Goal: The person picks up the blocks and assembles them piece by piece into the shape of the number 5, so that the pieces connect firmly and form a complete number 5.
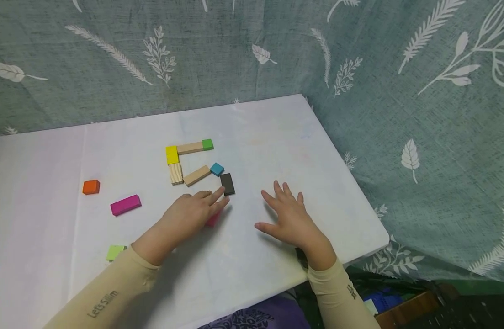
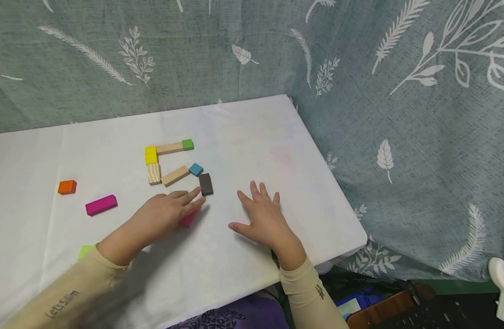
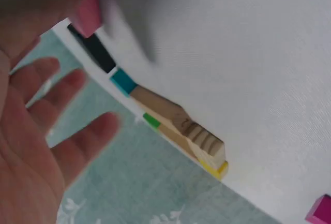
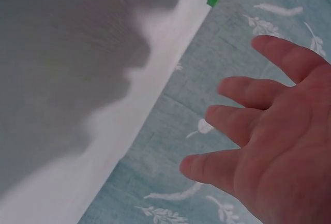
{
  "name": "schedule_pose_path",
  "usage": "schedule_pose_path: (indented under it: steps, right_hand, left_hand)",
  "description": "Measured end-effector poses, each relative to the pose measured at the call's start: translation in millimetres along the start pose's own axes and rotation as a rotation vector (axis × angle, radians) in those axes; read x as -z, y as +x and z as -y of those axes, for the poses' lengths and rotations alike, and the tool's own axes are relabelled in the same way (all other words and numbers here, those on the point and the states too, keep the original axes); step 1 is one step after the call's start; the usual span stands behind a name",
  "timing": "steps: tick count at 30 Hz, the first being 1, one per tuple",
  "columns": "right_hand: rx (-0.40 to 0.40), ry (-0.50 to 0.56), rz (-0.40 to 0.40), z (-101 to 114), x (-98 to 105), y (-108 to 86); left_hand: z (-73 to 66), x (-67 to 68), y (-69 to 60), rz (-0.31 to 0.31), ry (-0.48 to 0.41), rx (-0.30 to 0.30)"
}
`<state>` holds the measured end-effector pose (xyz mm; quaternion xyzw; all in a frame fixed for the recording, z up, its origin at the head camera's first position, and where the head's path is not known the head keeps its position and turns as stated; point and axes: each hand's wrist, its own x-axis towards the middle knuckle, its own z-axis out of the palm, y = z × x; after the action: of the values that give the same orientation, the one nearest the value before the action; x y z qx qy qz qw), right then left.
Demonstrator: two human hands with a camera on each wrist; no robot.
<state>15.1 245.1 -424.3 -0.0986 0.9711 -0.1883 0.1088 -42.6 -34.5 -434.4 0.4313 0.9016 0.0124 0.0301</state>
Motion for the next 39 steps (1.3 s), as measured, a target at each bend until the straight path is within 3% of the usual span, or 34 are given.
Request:
schedule_pose_path:
  steps: [6, 14, 17, 23, 32, 35, 39]
  right_hand:
    - [0.027, 0.018, 0.011, -1.8, -3.0, -0.5]
    - [0.044, 0.02, 0.034, -5.2, -5.5, 1.7]
    - [0.048, 0.028, 0.038, -5.5, -6.0, 2.1]
    - [0.045, 0.046, 0.061, -6.3, -8.7, 2.5]
    - [0.05, 0.046, 0.06, -8.2, -11.3, 3.6]
    - [0.054, 0.047, 0.058, -8.3, -11.9, 4.1]
    - [0.061, 0.051, 0.047, -7.3, -12.3, 4.5]
  left_hand:
    - [2.6, -1.4, 1.7, 0.03, 0.037, -0.113]
    - [-2.4, -14.2, 4.0, -0.091, -0.053, -0.212]
    - [-5.5, -15.5, 8.7, -0.117, -0.045, -0.237]
    - [-6.5, -12.8, 20.6, -0.114, 0.003, -0.222]
    - [-1.3, -11.0, 37.1, -0.105, -0.013, -0.207]
    - [-0.4, -9.7, 39.7, -0.082, -0.026, -0.196]
    - [-0.7, -8.3, 34.6, -0.098, -0.034, -0.161]
